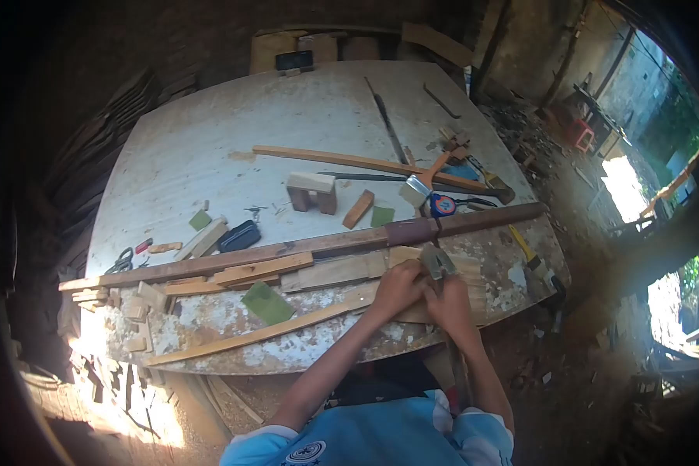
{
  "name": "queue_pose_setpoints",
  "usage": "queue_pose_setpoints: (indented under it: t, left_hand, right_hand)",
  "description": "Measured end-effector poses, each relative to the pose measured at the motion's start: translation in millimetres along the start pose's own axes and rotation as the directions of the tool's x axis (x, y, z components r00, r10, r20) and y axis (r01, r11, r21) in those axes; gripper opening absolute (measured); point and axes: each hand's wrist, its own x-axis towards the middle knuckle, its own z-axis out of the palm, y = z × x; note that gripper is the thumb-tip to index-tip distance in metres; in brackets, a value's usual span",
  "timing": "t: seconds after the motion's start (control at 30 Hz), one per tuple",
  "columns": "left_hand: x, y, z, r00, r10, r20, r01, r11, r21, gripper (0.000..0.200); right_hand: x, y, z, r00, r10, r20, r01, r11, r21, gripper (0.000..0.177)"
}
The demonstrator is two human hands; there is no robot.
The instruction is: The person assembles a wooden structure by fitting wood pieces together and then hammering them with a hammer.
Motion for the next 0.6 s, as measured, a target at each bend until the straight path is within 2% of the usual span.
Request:
queue_pose_setpoints:
  t: [0.1,0.13,0.23,0.33,0.43,0.47,0.6]
  left_hand:
    - [1.4,-1.1,0.6,1.0,-0.01,-0.021,0.011,1.0,0.015,0.021]
    - [3.3,1.3,-1.8,1.0,-0.006,-0.021,0.006,1.0,0.009,0.021]
    - [4.2,5.7,-5.2,0.999,-0.036,0.014,0.036,0.999,0.015,0.021]
    - [4.9,-8.1,3.8,0.999,-0.029,0.018,0.029,0.999,-0.023,0.02]
    - [3.4,-17.1,7.2,1.0,0.024,0.018,-0.024,0.999,-0.033,0.018]
    - [3.4,-17.1,6.9,0.999,0.0,0.048,0.003,0.999,-0.046,0.02]
    - [4.5,-6.0,-4.0,0.997,-0.051,0.057,0.052,0.999,-0.011,0.025]
  right_hand:
    - [-15.1,-17.9,-6.9,0.999,0.039,-0.033,-0.038,0.999,0.034,0.036]
    - [-11.3,-24.8,-7.7,0.997,0.063,-0.038,-0.059,0.992,0.113,0.035]
    - [18.2,6.7,10.4,0.989,-0.044,-0.14,0.048,0.999,0.023,0.032]
    - [32.0,30.6,22.6,0.994,-0.013,-0.105,0.023,0.995,0.092,0.029]
    - [37.5,58.1,42.1,0.973,-0.134,-0.189,0.133,0.991,-0.019,0.028]
    - [38.1,63.8,46.8,0.985,-0.041,-0.168,0.037,0.999,-0.029,0.027]
    - [37.6,35.6,36.3,0.988,-0.008,-0.155,0.043,0.974,0.221,0.024]
